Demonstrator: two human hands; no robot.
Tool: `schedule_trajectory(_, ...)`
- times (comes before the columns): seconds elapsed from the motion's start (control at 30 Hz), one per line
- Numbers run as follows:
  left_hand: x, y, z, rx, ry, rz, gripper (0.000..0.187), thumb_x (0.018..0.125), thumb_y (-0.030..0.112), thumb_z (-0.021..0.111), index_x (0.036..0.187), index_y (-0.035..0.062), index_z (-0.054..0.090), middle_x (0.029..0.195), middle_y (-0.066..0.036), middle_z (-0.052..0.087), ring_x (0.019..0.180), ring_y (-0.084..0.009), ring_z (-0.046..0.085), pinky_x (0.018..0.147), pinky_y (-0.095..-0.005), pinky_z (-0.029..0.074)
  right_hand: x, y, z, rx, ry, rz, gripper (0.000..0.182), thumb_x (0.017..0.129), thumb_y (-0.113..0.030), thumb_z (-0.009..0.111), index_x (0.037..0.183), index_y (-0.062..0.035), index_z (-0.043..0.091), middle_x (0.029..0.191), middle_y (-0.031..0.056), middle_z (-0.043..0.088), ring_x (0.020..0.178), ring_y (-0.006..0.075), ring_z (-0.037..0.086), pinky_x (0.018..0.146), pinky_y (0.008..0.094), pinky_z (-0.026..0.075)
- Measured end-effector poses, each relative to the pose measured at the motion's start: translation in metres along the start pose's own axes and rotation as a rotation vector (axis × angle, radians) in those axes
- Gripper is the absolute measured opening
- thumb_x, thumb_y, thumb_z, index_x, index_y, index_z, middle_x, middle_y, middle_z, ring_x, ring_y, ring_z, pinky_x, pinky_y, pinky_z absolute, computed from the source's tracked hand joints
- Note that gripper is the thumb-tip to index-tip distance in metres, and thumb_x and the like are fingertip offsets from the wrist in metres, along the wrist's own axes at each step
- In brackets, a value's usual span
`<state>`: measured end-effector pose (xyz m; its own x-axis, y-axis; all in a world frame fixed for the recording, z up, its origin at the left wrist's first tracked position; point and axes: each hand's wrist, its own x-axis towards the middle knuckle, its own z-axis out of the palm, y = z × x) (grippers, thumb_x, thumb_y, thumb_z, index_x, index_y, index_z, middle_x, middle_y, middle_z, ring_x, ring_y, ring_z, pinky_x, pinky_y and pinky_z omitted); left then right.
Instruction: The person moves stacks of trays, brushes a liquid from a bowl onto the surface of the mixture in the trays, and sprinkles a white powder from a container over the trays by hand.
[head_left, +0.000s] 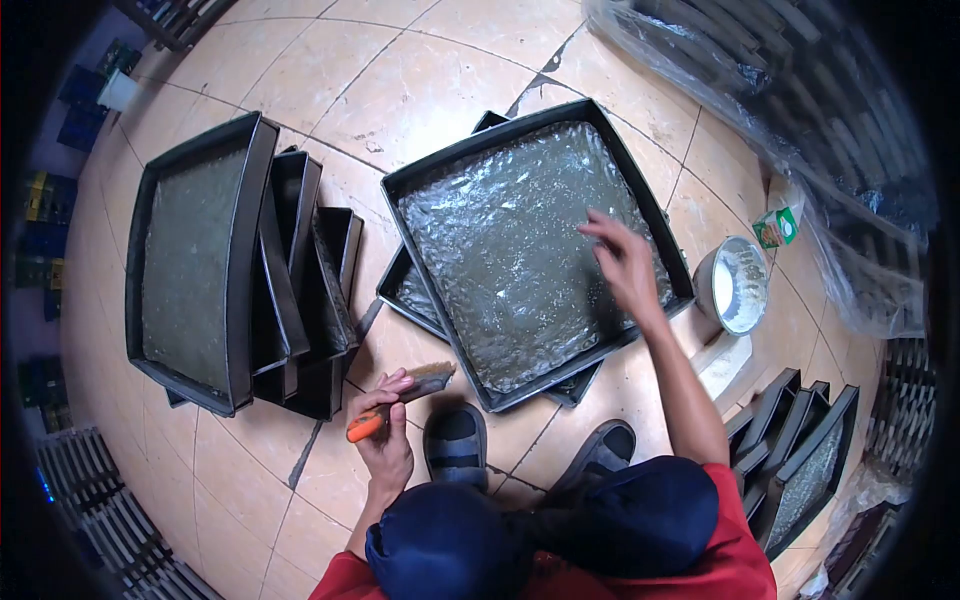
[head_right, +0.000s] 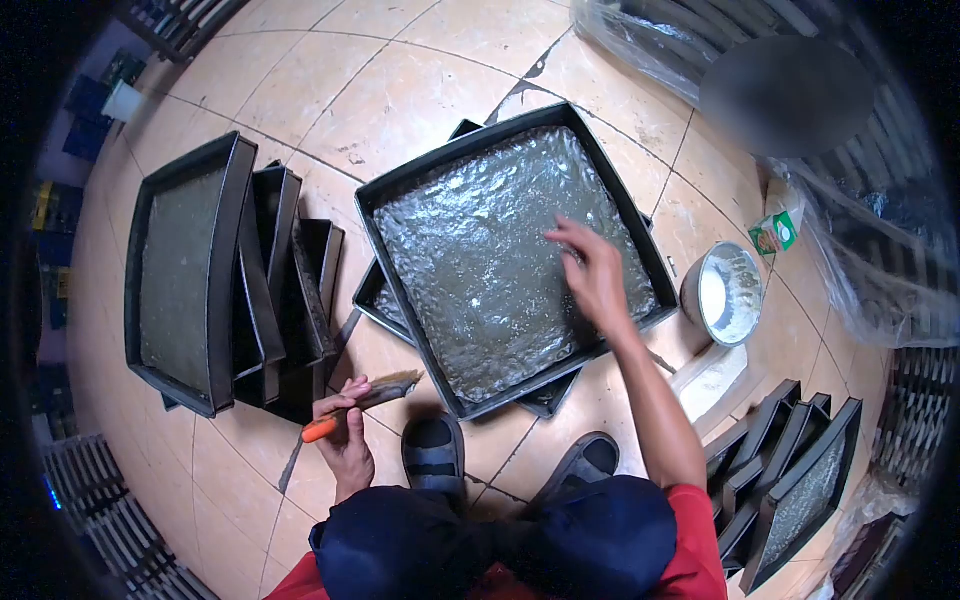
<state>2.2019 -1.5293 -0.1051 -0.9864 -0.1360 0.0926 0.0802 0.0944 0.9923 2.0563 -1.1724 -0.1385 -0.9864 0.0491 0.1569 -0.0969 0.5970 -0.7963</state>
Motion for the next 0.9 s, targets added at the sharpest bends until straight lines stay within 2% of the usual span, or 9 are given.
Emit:
schedule_trajectory(0.1, -0.006, 0.001, 0.000, 0.005, 0.024, -0.024, 0.011, 0.098, 0.004, 0.056, 0.107, 0.0047, 0.050, 0.112, -0.019, 0.067, 0.120, -0.0324, 0.059, 0.118, -0.0506, 0.028, -0.077, -0.016, -0.008, 0.241, 0.098, 0.480, 0.016, 0.088, -0.015, 0.074, 0.088, 0.0009, 0.072, 0.064, 0.0039, 0.065, 0.062, 0.0063, 0.060, 0.056, 0.0241, 0.046)
schedule_trajectory(0.2, -0.014, 0.001, -0.001, -0.028, 0.082, -0.047, 0.010, 0.099, 0.009, 0.058, 0.106, 0.0050, 0.052, 0.112, -0.019, 0.066, 0.117, -0.0315, 0.061, 0.117, -0.0496, 0.031, -0.157, -0.005, 0.005, 0.242, 0.045, 0.694, 0.037, 0.093, -0.033, 0.070, 0.072, -0.0045, 0.063, 0.055, -0.0062, 0.047, 0.051, 0.0034, 0.038, 0.047, 0.0229, 0.029)
schedule_trajectory(0.23, -0.015, -0.001, -0.004, 0.000, 0.082, -0.026, 0.010, 0.099, 0.009, 0.058, 0.106, 0.0047, 0.051, 0.110, -0.019, 0.066, 0.116, -0.0315, 0.061, 0.116, -0.0496, 0.032, -0.177, -0.004, 0.008, 0.306, -0.031, 0.733, 0.041, 0.094, -0.039, 0.068, 0.073, -0.0038, 0.063, 0.052, -0.0065, 0.049, 0.052, 0.0044, 0.048, 0.050, 0.0221, 0.037)
schedule_trajectory(0.3, -0.017, -0.002, -0.005, 0.003, 0.093, -0.008, 0.011, 0.099, 0.009, 0.058, 0.106, 0.0044, 0.051, 0.110, -0.020, 0.066, 0.115, -0.0317, 0.062, 0.115, -0.0489, 0.033, -0.185, -0.009, 0.008, 0.336, -0.214, 0.922, 0.041, 0.093, -0.041, 0.068, 0.098, -0.0003, 0.063, 0.073, 0.0020, 0.064, 0.072, 0.0108, 0.065, 0.062, 0.0256, 0.052)
schedule_trajectory(0.5, -0.025, 0.002, -0.014, -0.044, 0.071, 0.070, 0.017, 0.099, 0.014, 0.060, 0.107, 0.0037, 0.050, 0.112, -0.020, 0.066, 0.115, -0.0323, 0.061, 0.115, -0.0485, 0.034, -0.165, 0.018, 0.049, 0.998, -0.082, 1.083, 0.054, 0.098, -0.030, 0.063, 0.133, 0.0037, 0.038, 0.127, 0.0183, 0.054, 0.112, 0.0297, 0.062, 0.084, 0.0455, 0.060)
schedule_trajectory(0.53, -0.027, 0.004, -0.014, -0.063, 0.082, 0.077, 0.018, 0.098, 0.015, 0.061, 0.107, 0.0035, 0.049, 0.111, -0.020, 0.066, 0.115, -0.0322, 0.062, 0.115, -0.0484, 0.034, -0.151, 0.007, 0.044, 1.194, 0.030, 1.211, 0.039, 0.096, -0.010, 0.057, 0.128, 0.0065, 0.041, 0.121, 0.0190, 0.057, 0.109, 0.0340, 0.064, 0.087, 0.0547, 0.059)
schedule_trajectory(0.67, -0.036, 0.006, -0.026, -0.021, 0.111, 0.127, 0.015, 0.100, 0.014, 0.058, 0.107, 0.0031, 0.050, 0.112, -0.020, 0.065, 0.114, -0.0315, 0.062, 0.113, -0.0477, 0.036, -0.135, -0.022, 0.008, 1.503, -0.008, 1.072, 0.027, 0.084, 0.010, 0.047, 0.111, 0.0098, 0.049, 0.109, 0.0202, 0.062, 0.096, 0.0356, 0.069, 0.087, 0.0575, 0.059)
schedule_trajectory(0.8, -0.030, -0.003, -0.038, 0.022, 0.103, 0.158, 0.013, 0.101, 0.010, 0.054, 0.110, 0.0026, 0.049, 0.113, -0.021, 0.065, 0.114, -0.0305, 0.062, 0.112, -0.0463, 0.038, -0.125, -0.071, -0.067, 1.434, 0.034, 0.916, 0.030, 0.083, 0.009, 0.052, 0.113, 0.0113, 0.052, 0.110, 0.0219, 0.062, 0.094, 0.0360, 0.069, 0.090, 0.0568, 0.059)
schedule_trajectory(0.9, -0.011, -0.005, -0.030, -0.049, 0.004, 0.240, 0.013, 0.102, 0.011, 0.053, 0.112, 0.0024, 0.048, 0.117, -0.022, 0.063, 0.115, -0.0300, 0.061, 0.110, -0.0437, 0.040, -0.154, -0.073, -0.104, 1.402, 0.219, 0.816, 0.026, 0.083, 0.006, 0.057, 0.108, 0.0029, 0.055, 0.100, 0.0146, 0.062, 0.085, 0.0289, 0.069, 0.071, 0.0506, 0.063)
